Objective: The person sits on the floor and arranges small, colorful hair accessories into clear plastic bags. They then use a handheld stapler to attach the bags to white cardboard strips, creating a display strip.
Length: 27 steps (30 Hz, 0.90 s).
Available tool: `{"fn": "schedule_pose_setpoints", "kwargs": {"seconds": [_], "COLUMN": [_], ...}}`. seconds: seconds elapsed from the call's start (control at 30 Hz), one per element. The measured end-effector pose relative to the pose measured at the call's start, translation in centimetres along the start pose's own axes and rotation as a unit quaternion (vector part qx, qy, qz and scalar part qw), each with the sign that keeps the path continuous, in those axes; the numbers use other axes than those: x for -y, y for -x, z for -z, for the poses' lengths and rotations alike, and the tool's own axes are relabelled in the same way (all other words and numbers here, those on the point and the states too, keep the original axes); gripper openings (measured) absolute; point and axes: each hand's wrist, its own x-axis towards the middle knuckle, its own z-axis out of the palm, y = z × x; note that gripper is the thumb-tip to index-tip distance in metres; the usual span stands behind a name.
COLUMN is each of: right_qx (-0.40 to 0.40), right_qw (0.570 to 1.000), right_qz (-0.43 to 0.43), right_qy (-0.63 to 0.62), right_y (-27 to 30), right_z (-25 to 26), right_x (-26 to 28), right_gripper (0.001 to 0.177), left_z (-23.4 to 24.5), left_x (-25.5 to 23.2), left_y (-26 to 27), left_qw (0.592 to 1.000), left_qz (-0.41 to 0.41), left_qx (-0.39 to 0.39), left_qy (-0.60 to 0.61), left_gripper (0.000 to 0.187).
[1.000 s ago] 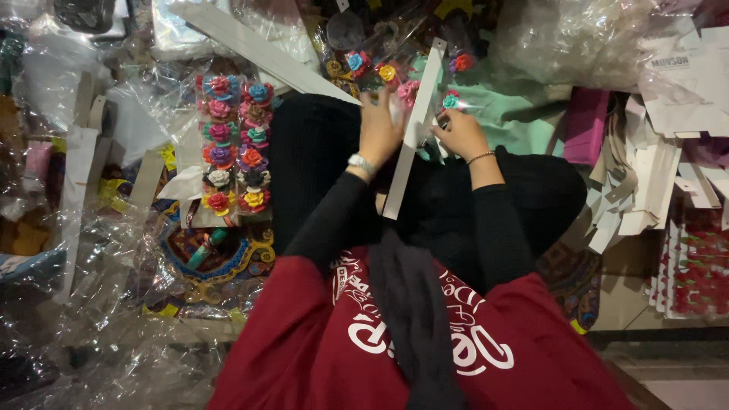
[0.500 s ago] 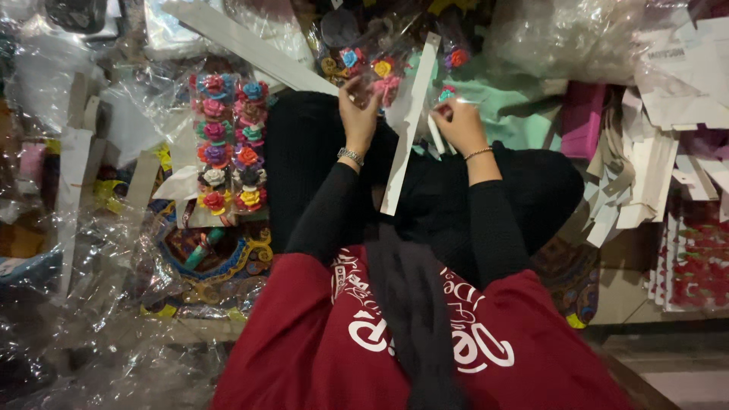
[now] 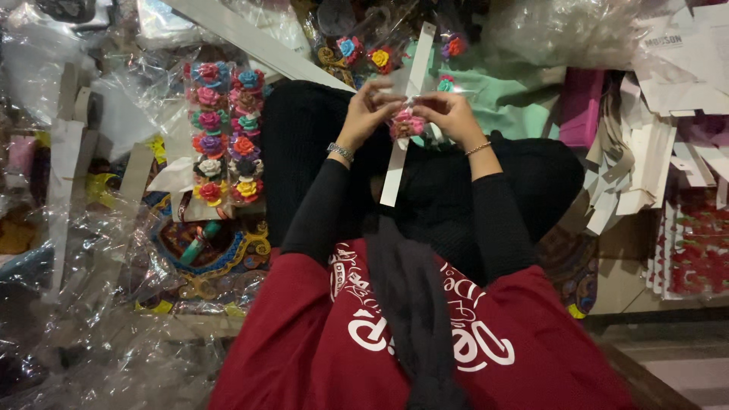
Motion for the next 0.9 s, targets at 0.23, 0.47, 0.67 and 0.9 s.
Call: {"fn": "schedule_pose_setpoints", "kwargs": {"seconds": [0.23, 0.47, 0.67, 0.9], "right_qx": [-0.077, -0.071, -0.071, -0.07], "right_qw": [0.991, 0.974, 0.983, 0.986], "right_qz": [0.003, 0.02, 0.044, 0.009], "right_qy": [-0.112, -0.212, -0.166, -0.15], "right_y": [-0.3, -0.2, -0.1, 0.3], "right_z": [-0.6, -0.1, -0.6, -0.6], "right_x": [-0.6, -0.1, 0.0, -0.1], "right_gripper": [0.017, 0.027, 0.031, 0.021], "left_z": [-1.0, -0.9, -1.1, -0.6], "left_x": [0.0, -0.6, -1.0, -0.4], "left_y": [-0.2, 0.3, 0.5, -0.3], "left_qw": [0.993, 0.998, 0.999, 0.996], "left_qz": [0.006, 0.039, 0.023, 0.029], "left_qx": [-0.07, 0.005, -0.011, -0.085], "left_qy": [-0.096, -0.047, -0.03, -0.011], "left_gripper": [0.029, 0.047, 0.062, 0.038]}}
